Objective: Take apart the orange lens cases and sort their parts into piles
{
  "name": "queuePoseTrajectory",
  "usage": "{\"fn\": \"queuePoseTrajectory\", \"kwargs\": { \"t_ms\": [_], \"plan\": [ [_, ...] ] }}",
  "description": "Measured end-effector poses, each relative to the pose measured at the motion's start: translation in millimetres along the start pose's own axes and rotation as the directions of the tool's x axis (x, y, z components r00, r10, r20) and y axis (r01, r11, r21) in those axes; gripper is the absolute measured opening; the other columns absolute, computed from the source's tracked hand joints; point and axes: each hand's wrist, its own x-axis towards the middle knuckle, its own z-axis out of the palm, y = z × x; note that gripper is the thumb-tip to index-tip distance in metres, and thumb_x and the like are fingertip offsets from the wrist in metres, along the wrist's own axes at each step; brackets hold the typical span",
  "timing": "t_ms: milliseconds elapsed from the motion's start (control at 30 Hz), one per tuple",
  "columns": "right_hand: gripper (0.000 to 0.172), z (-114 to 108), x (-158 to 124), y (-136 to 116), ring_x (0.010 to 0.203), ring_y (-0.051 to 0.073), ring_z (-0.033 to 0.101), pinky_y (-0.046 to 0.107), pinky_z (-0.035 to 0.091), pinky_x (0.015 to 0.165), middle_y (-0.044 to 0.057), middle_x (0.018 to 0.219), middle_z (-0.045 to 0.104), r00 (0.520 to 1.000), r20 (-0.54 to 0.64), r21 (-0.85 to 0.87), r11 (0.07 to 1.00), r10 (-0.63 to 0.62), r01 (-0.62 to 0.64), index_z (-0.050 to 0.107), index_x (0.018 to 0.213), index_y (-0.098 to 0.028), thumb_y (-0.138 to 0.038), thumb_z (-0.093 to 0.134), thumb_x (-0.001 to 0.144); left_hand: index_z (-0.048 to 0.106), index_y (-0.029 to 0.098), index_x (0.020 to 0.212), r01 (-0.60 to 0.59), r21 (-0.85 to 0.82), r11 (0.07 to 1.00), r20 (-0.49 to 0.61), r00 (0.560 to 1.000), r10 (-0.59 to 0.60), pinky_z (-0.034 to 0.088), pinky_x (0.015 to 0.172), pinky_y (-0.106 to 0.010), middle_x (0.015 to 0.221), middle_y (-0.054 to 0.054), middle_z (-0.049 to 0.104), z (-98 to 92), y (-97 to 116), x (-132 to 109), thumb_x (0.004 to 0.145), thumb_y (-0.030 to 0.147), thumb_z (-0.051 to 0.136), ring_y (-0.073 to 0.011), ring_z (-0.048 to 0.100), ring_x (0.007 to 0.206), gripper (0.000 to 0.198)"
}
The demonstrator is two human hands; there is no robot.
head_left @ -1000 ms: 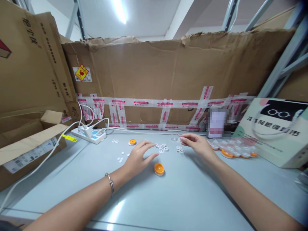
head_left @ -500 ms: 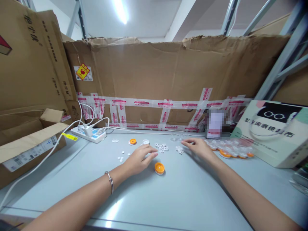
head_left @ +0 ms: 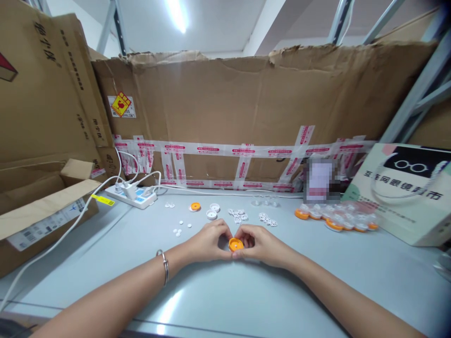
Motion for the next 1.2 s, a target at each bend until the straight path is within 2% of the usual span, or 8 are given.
{"fn": "queuePoseTrajectory", "kwargs": {
  "t_ms": [267,467,533,667,833,1000,1100,1200],
  "plan": [
    [0.022,-10.0,3.5,1.5,0.057,0.011,0.048,0.023,0.037,0.053,-0.002,0.062,0.055,0.994,-0.100,0.106,0.994,0.046,-0.035,0.060,0.076,-0.016,-0.035,0.064,0.066,0.057,0.017,0.082,0.019,-0.052,0.998,0.013,1.000,-0.018,0.041,0.075,-0.027,0.088,-0.003,0.054,-3.5,1.3,-1.3,0.064,0.029,0.067,-0.0177,0.051,0.084,0.024],
    [0.033,-18.1,6.2,9.8,0.088,0.019,0.057,0.031,0.043,0.079,0.006,0.100,0.063,0.973,-0.201,0.236,0.970,0.114,-0.065,0.061,0.095,-0.018,-0.039,0.061,0.070,0.060,0.020,0.091,-0.015,-0.076,0.997,0.045,0.999,0.018,0.039,0.085,-0.030,0.096,-0.003,0.053,-7.6,-0.9,-3.9,0.063,0.024,0.068,-0.0187,0.050,0.092,0.029],
    [0.037,-17.4,6.7,10.4,0.088,0.019,0.058,0.032,0.044,0.080,0.007,0.100,0.063,0.971,-0.208,0.254,0.965,0.119,-0.063,0.060,0.098,-0.017,-0.040,0.062,0.069,0.058,0.019,0.095,-0.042,-0.079,0.996,-0.014,0.999,0.041,0.039,0.084,-0.031,0.096,-0.004,0.054,-10.0,0.8,-3.5,0.066,0.027,0.068,-0.0188,0.051,0.092,0.031],
    [0.033,-11.3,6.2,9.2,0.076,0.015,0.058,0.031,0.047,0.072,0.004,0.086,0.062,0.982,-0.191,0.258,0.965,0.002,0.048,0.057,0.092,-0.017,-0.039,0.064,0.068,0.053,0.018,0.106,-0.136,-0.034,0.990,-0.219,0.968,0.125,0.040,0.085,-0.031,0.099,-0.007,0.054,-14.1,7.5,-2.4,0.079,0.025,0.057,-0.0178,0.050,0.095,0.029],
    [0.034,-5.4,3.6,7.2,0.079,0.014,0.057,0.031,0.047,0.077,0.004,0.089,0.060,0.987,-0.129,0.276,0.952,-0.097,0.130,0.050,0.096,-0.019,-0.033,0.065,0.069,0.059,0.018,0.090,-0.246,0.062,0.967,-0.182,0.950,0.253,0.042,0.078,-0.027,0.091,-0.007,0.058,-12.5,9.5,-1.2,0.085,0.017,0.045,-0.0156,0.054,0.085,0.015],
    [0.041,-11.5,4.6,8.2,0.090,0.018,0.058,0.035,0.046,0.083,0.006,0.097,0.060,0.979,-0.202,0.352,0.932,-0.009,0.081,0.047,0.104,-0.021,-0.039,0.062,0.071,0.057,0.018,0.082,-0.181,0.090,0.979,-0.243,0.950,0.198,0.042,0.075,-0.027,0.083,-0.004,0.058,-23.1,-3.2,1.7,0.086,0.017,0.043,-0.0151,0.054,0.080,0.015],
    [0.035,-15.4,5.3,10.3,0.089,0.019,0.057,0.036,0.046,0.080,0.007,0.093,0.061,0.970,-0.243,0.328,0.943,0.026,0.057,0.050,0.100,-0.019,-0.042,0.057,0.075,0.057,0.017,0.082,-0.040,0.109,0.993,-0.365,0.928,0.078,0.042,0.073,-0.026,0.083,-0.004,0.056,-33.3,-19.9,4.0,0.085,0.016,0.043,-0.0144,0.054,0.078,0.014],
    [0.033,-15.2,5.2,10.8,0.085,0.018,0.057,0.036,0.045,0.080,0.006,0.089,0.061,0.967,-0.252,0.264,0.964,0.029,0.040,0.053,0.099,-0.018,-0.041,0.056,0.076,0.059,0.015,0.081,0.104,0.173,0.979,-0.387,0.922,-0.029,0.042,0.072,-0.025,0.082,-0.004,0.056,-36.9,-37.2,6.7,0.085,0.014,0.042,-0.0144,0.054,0.077,0.017]
  ]
}}
